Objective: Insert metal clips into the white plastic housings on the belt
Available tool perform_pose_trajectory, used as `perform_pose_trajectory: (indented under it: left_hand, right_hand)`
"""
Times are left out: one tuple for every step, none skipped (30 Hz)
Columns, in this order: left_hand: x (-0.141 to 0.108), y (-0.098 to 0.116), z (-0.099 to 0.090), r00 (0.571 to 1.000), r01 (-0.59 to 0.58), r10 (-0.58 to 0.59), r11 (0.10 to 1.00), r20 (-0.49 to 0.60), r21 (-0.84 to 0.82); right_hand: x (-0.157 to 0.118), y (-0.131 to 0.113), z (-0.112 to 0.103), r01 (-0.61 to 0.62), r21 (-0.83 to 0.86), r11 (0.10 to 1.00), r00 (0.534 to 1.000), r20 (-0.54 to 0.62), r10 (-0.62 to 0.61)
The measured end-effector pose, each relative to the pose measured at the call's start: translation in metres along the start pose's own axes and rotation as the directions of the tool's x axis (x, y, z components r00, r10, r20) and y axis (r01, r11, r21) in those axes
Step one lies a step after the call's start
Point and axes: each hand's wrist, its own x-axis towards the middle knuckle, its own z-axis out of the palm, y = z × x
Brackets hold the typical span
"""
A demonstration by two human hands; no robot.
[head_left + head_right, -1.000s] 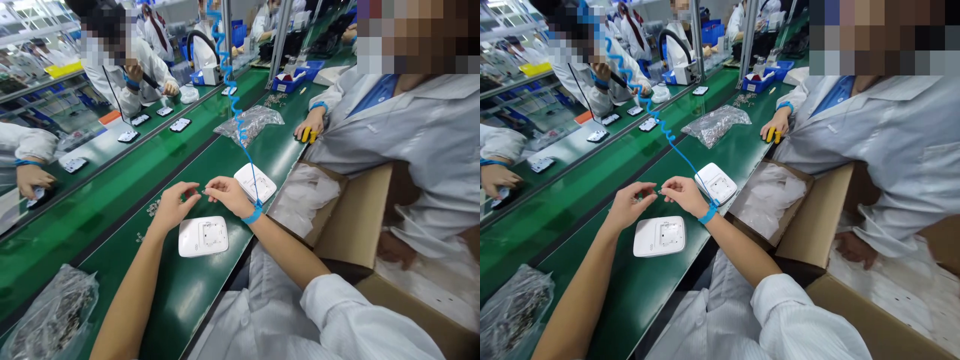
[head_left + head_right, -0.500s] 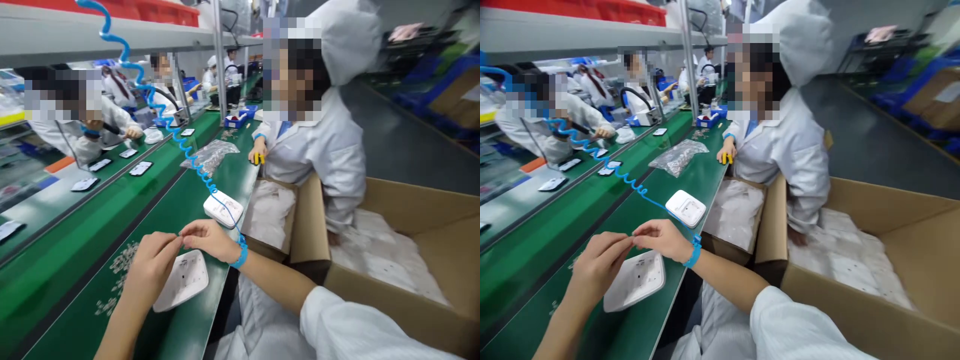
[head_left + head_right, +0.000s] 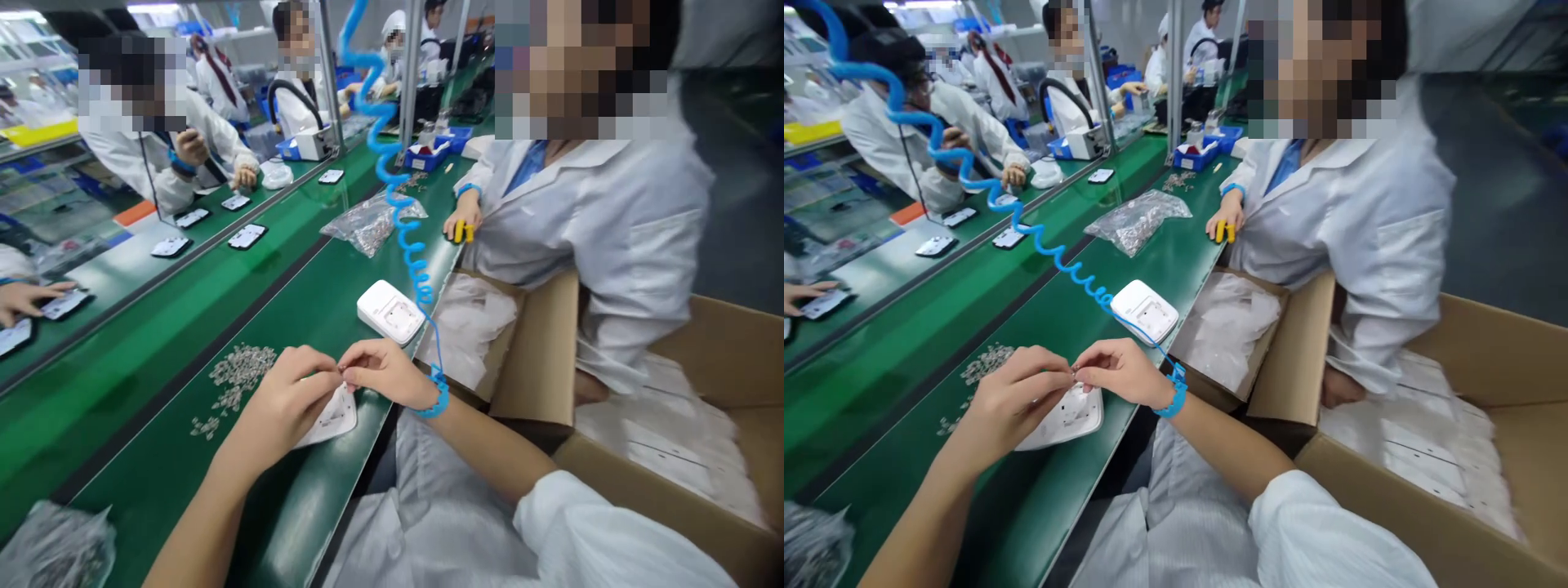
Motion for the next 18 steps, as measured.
perform_pose_trajectory:
  left_hand:
    - [0.000,0.002,0.001,1.000,0.002,-0.002,0.999,-0.003,0.039]
    - [0.000,0.004,0.003,1.000,0.005,-0.004,0.997,-0.007,0.079]
    - [0.000,0.006,0.005,1.000,0.009,-0.007,0.993,-0.012,0.116]
    - [0.000,0.007,0.007,1.000,0.015,-0.012,0.989,-0.021,0.149]
    - [0.000,0.008,0.008,0.999,0.023,-0.018,0.985,-0.027,0.173]
    - [-0.001,0.009,0.010,0.999,0.030,-0.024,0.982,-0.034,0.188]
    - [-0.002,0.009,0.012,0.999,0.037,-0.030,0.980,-0.040,0.194]
    - [-0.002,0.009,0.013,0.999,0.042,-0.035,0.980,-0.040,0.195]
    - [-0.003,0.009,0.013,0.999,0.048,-0.043,0.981,-0.028,0.189]
    - [-0.003,0.010,0.013,0.998,0.055,-0.056,0.983,0.000,0.175]
    - [-0.003,0.011,0.013,0.996,0.068,-0.076,0.985,0.043,0.158]
    - [-0.003,0.011,0.012,0.990,0.089,-0.102,0.986,0.093,0.139]
    - [-0.003,0.012,0.010,0.980,0.115,-0.133,0.986,0.147,0.122]
    - [-0.003,0.013,0.008,0.967,0.143,-0.161,0.984,0.198,0.102]
    - [-0.002,0.013,0.004,0.952,0.170,-0.184,0.982,0.244,0.079]
    - [-0.002,0.012,0.001,0.938,0.196,-0.203,0.979,0.283,0.053]
    - [-0.002,0.011,-0.004,0.922,0.226,-0.222,0.974,0.316,0.026]
    - [-0.002,0.008,-0.009,0.908,0.268,-0.254,0.964,0.335,0.006]
  right_hand:
    - [-0.002,0.000,0.001,-0.018,0.013,1.000,1.000,-0.009,0.018]
    - [-0.004,0.001,0.003,-0.031,0.030,0.999,0.999,-0.013,0.032]
    - [-0.006,0.001,0.004,-0.035,0.047,0.998,0.999,-0.017,0.036]
    - [-0.007,0.002,0.005,-0.027,0.059,0.998,0.999,-0.024,0.028]
    - [-0.007,0.002,0.006,-0.007,0.062,0.998,0.999,-0.035,0.009]
    - [-0.007,0.003,0.007,0.020,0.056,0.998,0.999,-0.048,-0.017]
    - [-0.007,0.004,0.008,0.048,0.045,0.998,0.997,-0.061,-0.045]
    - [-0.007,0.006,0.008,0.070,0.033,0.997,0.995,-0.068,-0.067]
    - [-0.006,0.008,0.007,0.080,0.023,0.997,0.994,-0.073,-0.078]
    - [-0.005,0.010,0.006,0.081,0.015,0.997,0.994,-0.076,-0.079]
    - [-0.005,0.012,0.004,0.073,0.008,0.997,0.994,-0.082,-0.072]
    - [-0.004,0.014,0.002,0.060,-0.001,0.998,0.994,-0.090,-0.060]
    - [-0.004,0.017,0.000,0.048,-0.016,0.999,0.994,-0.101,-0.049]
    - [-0.003,0.019,-0.002,0.037,-0.037,0.999,0.993,-0.110,-0.041]
    - [-0.003,0.021,-0.005,0.029,-0.064,0.998,0.993,-0.115,-0.036]
    - [-0.004,0.022,-0.007,0.024,-0.093,0.995,0.993,-0.117,-0.035]
    - [-0.004,0.024,-0.009,0.023,-0.124,0.992,0.992,-0.119,-0.038]
    - [-0.005,0.024,-0.010,0.025,-0.158,0.987,0.992,-0.122,-0.045]
